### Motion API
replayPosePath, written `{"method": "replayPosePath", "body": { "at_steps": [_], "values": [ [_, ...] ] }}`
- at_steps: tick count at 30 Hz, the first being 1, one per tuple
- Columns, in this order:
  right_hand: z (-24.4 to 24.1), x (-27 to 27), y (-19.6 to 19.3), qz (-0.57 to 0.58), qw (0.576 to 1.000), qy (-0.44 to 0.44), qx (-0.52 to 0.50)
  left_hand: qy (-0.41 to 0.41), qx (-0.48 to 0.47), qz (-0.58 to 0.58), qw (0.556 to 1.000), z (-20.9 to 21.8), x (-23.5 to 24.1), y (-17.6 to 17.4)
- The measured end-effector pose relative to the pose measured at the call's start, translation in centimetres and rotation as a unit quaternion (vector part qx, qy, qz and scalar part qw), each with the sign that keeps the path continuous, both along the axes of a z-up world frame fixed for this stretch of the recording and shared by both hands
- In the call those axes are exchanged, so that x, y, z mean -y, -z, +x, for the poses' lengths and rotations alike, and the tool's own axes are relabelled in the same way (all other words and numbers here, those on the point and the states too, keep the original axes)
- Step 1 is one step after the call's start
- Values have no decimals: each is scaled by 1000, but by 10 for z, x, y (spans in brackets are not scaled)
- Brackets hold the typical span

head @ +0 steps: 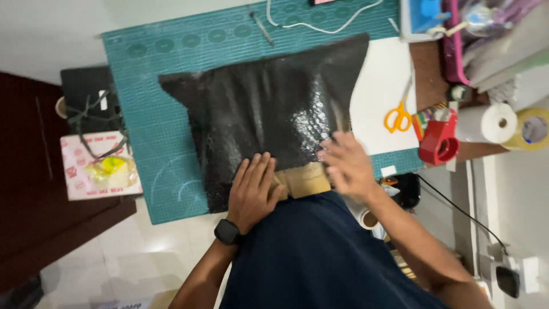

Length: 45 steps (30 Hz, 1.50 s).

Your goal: The person wraps a small rectangular item in black bubble wrap on a green cutting mat. They use a tape dispenser to apply clear tape, fold the bubble wrap around the item, and trim excess material with scissors. The process is repeated to fully enclose the item in a sealed bubble wrap pouch.

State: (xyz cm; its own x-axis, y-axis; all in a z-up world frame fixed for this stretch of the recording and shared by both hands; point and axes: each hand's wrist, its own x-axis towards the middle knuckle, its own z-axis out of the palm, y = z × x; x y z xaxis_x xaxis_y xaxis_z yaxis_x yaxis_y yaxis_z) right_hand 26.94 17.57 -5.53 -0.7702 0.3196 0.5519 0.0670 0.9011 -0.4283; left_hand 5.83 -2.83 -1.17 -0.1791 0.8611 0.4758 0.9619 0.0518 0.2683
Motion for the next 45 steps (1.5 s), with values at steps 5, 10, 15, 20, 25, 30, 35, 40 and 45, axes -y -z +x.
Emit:
{"method": "replayPosePath", "body": {
  "at_steps": [5,10,15,20,25,30,35,40,45],
  "values": [
    [129,-86,88,93,887,451,29,-20,-27,-15,999,7,3,12],
    [181,-105,135,-149,756,612,178,-22,-1,-9,1000,6,2,15],
    [202,-121,139,-219,732,630,141,-29,-41,-23,998,7,2,16],
    [182,-82,28,-288,778,558,13,16,-63,-61,996,-2,7,8],
    [153,-38,-69,-222,882,410,-68,18,-59,-27,998,-2,6,15],
    [1,23,-185,-270,911,310,5,8,-74,3,997,0,4,24],
    [-104,16,-182,-491,830,234,125,-17,17,114,993,7,-1,55],
    [-127,16,-164,-653,727,210,34,-29,29,144,989,8,-1,55],
    [-136,32,-169,-448,818,317,171,-41,6,168,985,9,-3,56]
  ]
}}
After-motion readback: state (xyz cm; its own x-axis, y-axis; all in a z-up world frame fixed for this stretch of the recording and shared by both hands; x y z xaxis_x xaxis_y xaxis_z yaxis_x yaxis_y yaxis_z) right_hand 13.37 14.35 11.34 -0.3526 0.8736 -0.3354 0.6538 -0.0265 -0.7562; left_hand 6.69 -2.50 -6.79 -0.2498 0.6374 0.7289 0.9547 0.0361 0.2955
